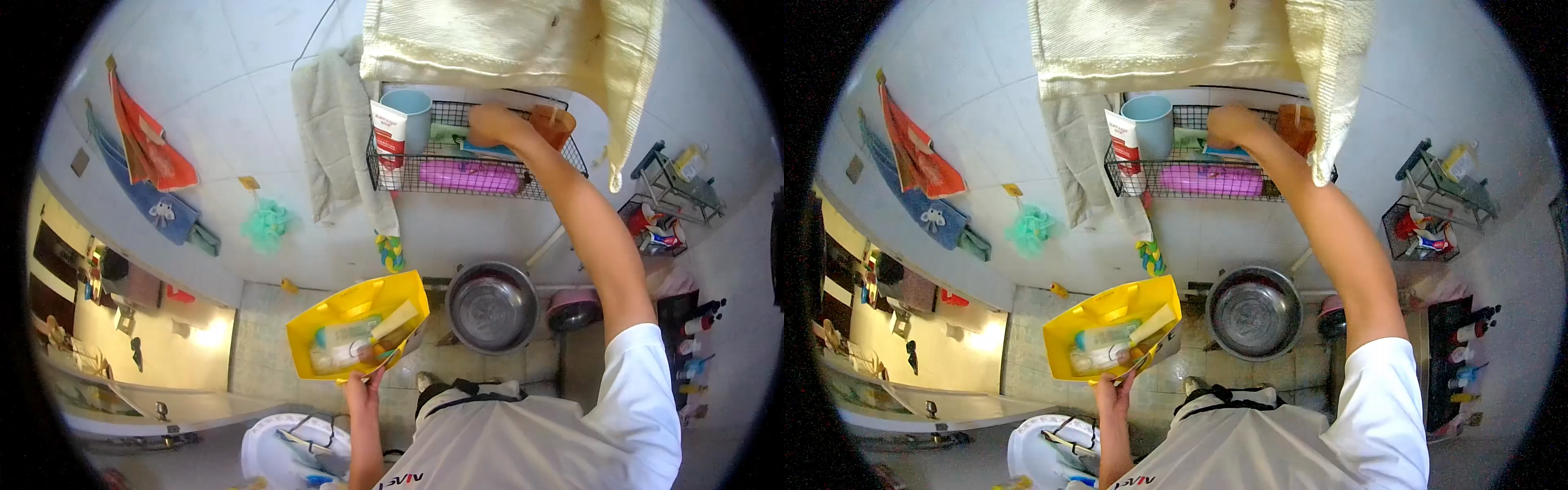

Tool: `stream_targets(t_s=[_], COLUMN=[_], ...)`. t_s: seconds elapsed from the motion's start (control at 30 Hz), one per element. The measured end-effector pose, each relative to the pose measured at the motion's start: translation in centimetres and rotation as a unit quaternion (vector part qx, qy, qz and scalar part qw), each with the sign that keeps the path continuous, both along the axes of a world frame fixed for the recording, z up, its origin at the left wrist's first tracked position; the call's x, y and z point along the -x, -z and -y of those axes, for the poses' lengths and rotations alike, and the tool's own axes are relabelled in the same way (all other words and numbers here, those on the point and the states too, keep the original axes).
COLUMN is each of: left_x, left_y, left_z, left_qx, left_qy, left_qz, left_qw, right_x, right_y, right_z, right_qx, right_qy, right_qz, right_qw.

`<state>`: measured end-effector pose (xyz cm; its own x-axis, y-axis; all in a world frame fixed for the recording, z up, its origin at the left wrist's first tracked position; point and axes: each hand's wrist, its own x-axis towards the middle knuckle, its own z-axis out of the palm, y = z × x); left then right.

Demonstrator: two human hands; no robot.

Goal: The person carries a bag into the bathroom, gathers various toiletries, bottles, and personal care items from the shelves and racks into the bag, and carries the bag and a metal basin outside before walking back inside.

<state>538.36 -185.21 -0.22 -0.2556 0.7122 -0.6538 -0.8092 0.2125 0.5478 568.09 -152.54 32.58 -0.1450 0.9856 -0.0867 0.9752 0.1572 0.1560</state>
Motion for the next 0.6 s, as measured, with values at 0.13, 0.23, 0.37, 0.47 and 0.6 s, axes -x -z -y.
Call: stream_targets(t_s=[0.13, 0.23, 0.37, 0.47, 0.6], left_x=[-0.2, -0.4, -0.8, -1.1, -1.2], left_y=[0.1, -0.3, -1.5, -1.8, -1.1], left_z=[0.2, 0.0, 0.2, 0.4, 0.5], left_qx=[-0.031, -0.021, -0.03, -0.032, -0.004], left_qy=[0.003, 0.004, 0.014, 0.014, 0.009], left_qz=[0.007, 0.016, 0.006, -0.009, -0.015], left_qw=[0.999, 1.0, 0.999, 0.999, 1.0], right_x=[-0.6, -0.7, -0.5, -1.2, -1.9], right_y=[2.1, 1.4, 0.7, -0.1, -0.5], right_z=[-0.1, 0.3, 1.9, 2.4, 3.4], right_qx=[-0.125, -0.083, -0.169, -0.253, -0.041], right_qy=[0.031, -0.037, -0.06, -0.021, 0.043], right_qz=[-0.094, -0.031, -0.032, -0.176, -0.693], right_qw=[0.987, 0.995, 0.983, 0.951, 0.718])
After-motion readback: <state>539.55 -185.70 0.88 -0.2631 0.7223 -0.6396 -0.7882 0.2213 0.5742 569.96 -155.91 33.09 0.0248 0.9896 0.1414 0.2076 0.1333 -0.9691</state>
